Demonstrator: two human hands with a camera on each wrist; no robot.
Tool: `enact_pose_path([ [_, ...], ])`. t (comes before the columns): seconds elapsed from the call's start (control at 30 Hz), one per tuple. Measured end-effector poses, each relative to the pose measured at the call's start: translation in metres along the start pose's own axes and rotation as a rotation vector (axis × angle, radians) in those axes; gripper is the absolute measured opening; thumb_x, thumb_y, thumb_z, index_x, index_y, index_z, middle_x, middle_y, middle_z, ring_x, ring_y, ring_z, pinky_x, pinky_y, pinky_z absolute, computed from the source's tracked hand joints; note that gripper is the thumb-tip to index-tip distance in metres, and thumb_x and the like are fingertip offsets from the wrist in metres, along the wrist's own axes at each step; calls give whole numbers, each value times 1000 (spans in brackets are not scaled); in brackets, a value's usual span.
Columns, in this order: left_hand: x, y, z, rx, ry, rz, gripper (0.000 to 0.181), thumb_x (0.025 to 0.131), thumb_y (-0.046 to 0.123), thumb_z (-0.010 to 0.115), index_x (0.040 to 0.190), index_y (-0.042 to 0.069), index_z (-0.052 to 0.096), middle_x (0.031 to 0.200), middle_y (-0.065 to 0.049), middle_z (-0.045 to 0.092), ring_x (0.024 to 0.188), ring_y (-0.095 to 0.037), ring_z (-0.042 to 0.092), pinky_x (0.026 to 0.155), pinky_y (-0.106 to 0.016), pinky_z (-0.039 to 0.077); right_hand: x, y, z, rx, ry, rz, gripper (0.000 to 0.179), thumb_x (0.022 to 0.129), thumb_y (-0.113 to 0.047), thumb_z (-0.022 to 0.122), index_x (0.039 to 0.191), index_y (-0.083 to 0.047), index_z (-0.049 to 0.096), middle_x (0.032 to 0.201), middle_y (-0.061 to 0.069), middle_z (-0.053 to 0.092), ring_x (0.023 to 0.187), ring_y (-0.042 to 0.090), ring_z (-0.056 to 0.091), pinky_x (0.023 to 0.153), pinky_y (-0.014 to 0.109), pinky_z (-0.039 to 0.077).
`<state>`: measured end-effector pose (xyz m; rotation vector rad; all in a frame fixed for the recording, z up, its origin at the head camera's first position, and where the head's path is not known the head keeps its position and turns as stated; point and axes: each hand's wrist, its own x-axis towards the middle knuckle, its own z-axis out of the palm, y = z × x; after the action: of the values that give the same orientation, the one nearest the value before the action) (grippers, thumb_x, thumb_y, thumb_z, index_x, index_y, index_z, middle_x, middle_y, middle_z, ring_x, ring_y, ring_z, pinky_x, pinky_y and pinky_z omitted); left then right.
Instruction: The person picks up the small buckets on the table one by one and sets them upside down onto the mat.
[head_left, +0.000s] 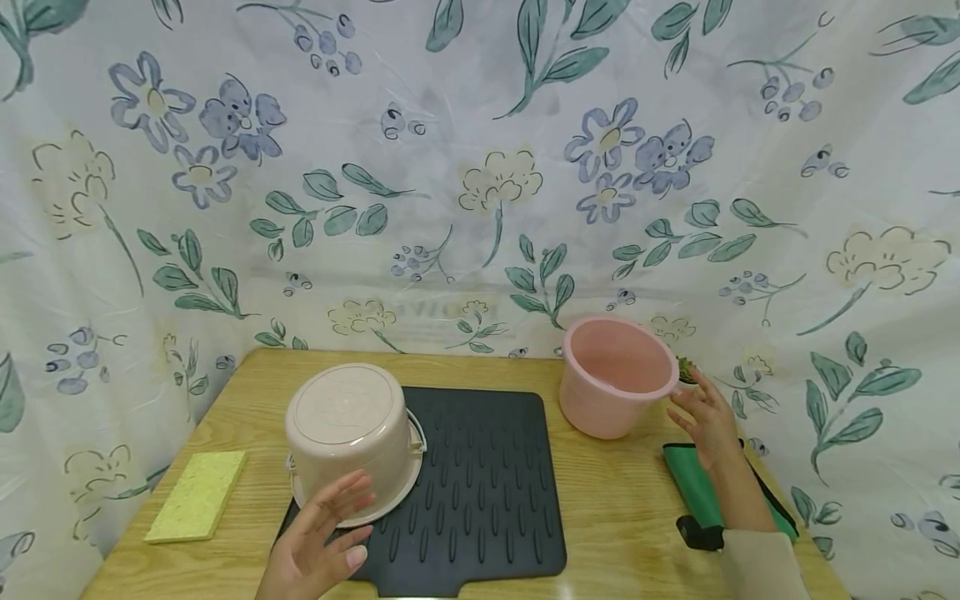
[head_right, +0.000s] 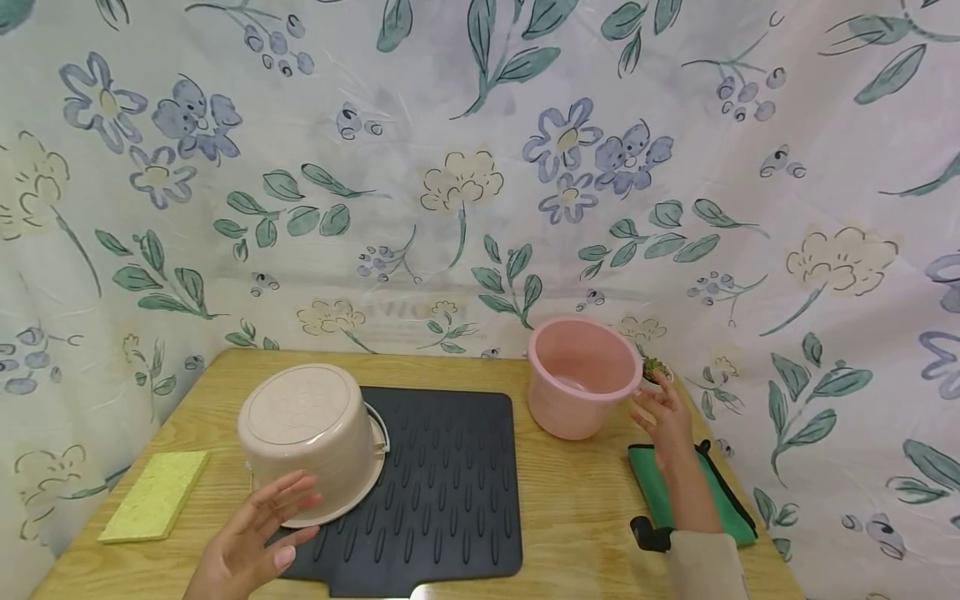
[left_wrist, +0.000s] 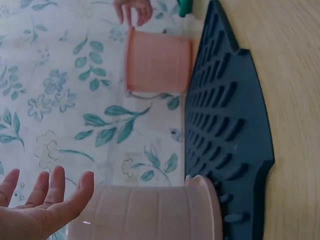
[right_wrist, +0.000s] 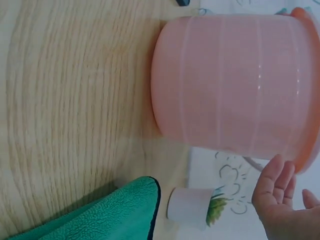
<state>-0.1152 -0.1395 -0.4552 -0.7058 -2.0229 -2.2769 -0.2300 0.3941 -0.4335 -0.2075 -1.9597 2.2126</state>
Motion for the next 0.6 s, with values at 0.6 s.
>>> enact_pose_path([
  [0.6,-27,-33,-12,-198,31,-193,57,97,-2,49,151,10,36,140,13,54,123,-5,57,93,-36,55,41,-10,-18,324,-106,120,81,102,-3,49,160,-13,-7,100,-5,67,85,9,67,77,22,57],
])
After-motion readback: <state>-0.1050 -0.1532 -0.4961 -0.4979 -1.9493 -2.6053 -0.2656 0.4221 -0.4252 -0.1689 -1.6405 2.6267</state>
